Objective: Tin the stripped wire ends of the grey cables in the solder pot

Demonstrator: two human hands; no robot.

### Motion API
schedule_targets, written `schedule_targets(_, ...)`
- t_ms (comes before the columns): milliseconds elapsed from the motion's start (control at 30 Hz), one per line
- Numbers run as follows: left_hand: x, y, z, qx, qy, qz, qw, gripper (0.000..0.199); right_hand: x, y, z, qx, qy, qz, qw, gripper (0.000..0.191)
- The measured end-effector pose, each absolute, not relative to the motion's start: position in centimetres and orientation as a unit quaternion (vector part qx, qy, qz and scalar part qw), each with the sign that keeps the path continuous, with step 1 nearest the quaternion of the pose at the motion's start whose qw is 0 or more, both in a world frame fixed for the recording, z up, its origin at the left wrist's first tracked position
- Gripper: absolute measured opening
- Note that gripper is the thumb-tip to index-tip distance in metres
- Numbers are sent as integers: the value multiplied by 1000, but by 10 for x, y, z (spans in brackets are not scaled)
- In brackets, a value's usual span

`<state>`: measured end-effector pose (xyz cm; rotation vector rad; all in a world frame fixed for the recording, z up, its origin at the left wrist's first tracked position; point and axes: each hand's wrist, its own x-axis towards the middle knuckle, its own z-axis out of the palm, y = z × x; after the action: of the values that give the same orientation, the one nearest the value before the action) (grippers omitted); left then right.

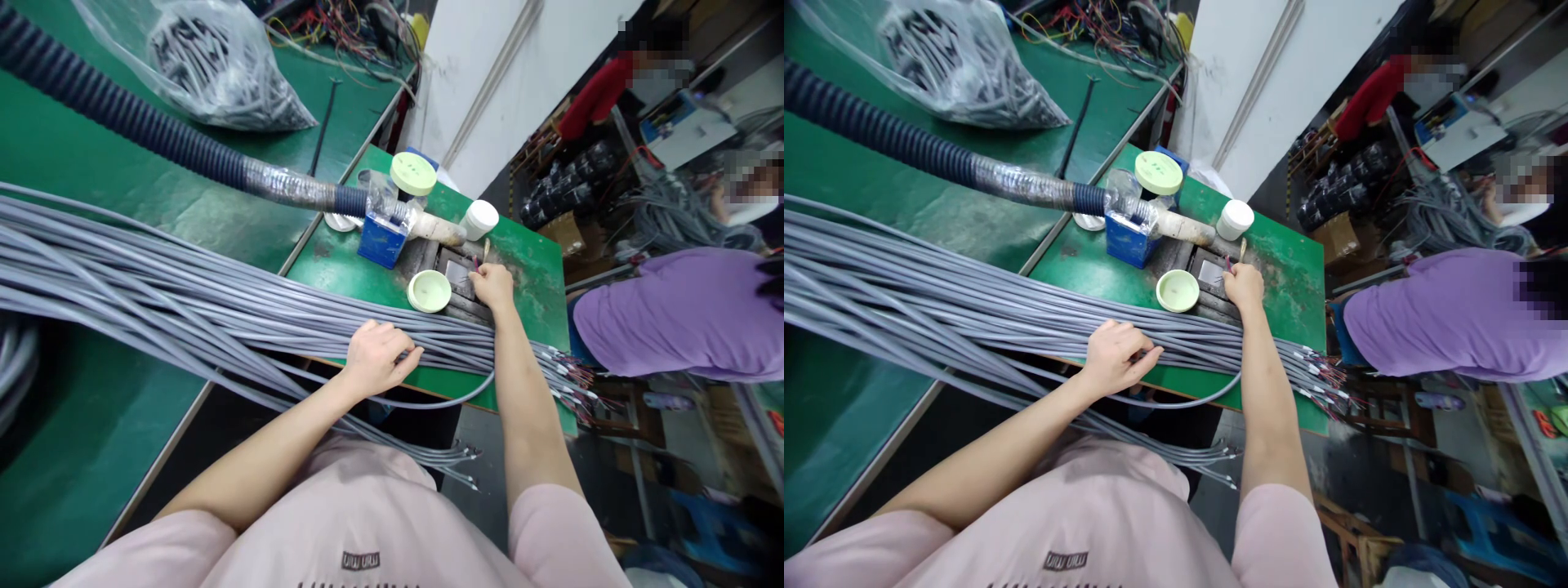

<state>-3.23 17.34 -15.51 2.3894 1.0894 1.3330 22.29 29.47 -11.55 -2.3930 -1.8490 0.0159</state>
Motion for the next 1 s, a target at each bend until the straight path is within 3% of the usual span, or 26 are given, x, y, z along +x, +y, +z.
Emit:
schedule_targets(433, -32, 174, -155, 805, 368, 455, 99, 23, 223, 295, -115, -793, -604, 9, 77, 25)
schedule_targets(600, -32, 174, -156, 804, 368, 455, 107, 22, 216, 276, -97, -757, -621, 34, 202, 32)
schedule_targets(800, -33, 175, -157, 795, 366, 469, 121, 24, 183, 204, -76, -659, -603, 191, 407, 29)
schedule_targets(900, -29, 170, -152, 757, 357, 498, 228, 25, 160, 164, -73, -621, -564, 266, 475, 22)
schedule_targets(1000, -18, 157, -145, 634, 332, 526, 461, 23, 140, 135, -77, -591, -530, 325, 514, 20)
